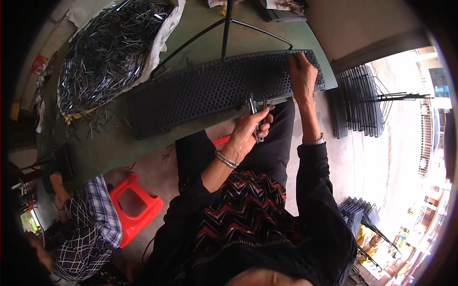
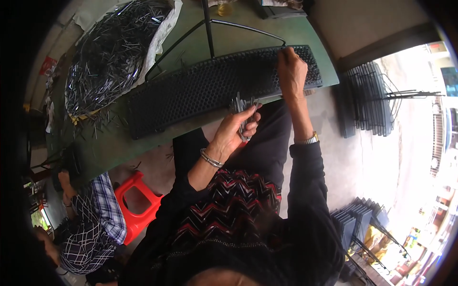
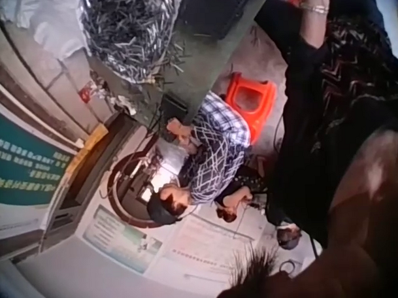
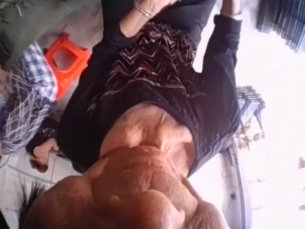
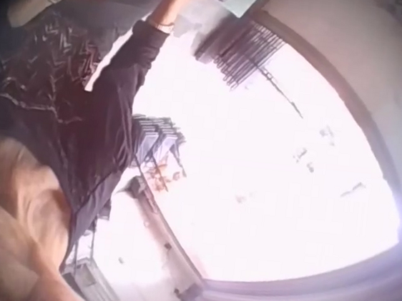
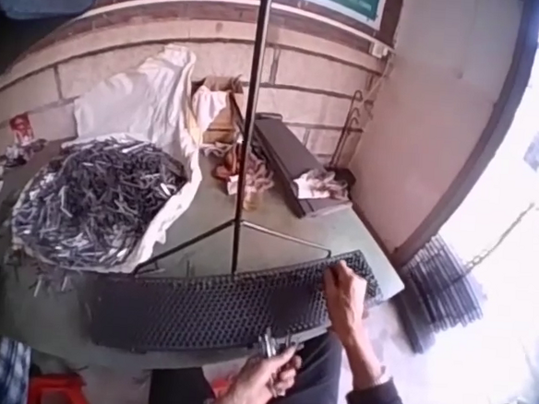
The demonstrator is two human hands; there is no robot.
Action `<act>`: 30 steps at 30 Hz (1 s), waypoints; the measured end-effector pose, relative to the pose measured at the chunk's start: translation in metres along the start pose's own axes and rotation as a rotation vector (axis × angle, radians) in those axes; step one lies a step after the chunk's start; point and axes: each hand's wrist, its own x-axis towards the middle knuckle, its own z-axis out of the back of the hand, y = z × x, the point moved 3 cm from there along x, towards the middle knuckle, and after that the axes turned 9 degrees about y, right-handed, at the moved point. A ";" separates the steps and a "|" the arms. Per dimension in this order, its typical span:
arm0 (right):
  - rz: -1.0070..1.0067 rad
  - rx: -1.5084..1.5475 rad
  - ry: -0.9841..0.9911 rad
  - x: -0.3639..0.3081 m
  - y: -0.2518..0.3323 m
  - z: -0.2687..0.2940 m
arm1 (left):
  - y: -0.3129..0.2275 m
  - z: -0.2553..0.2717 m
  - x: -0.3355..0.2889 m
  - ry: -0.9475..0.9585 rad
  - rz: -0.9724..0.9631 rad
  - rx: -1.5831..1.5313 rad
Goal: The person is manually inserting thin metal pins into a perforated metal board.
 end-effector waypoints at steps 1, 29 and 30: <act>0.010 -0.058 0.019 0.001 -0.001 -0.002 | 0.000 0.000 0.000 -0.001 0.003 0.000; -0.179 0.858 -0.120 -0.090 0.069 -0.004 | -0.049 -0.033 0.024 -0.053 -0.261 -0.103; -0.182 0.900 -0.128 -0.093 0.071 -0.012 | -0.053 -0.039 0.024 -0.077 -0.313 -0.095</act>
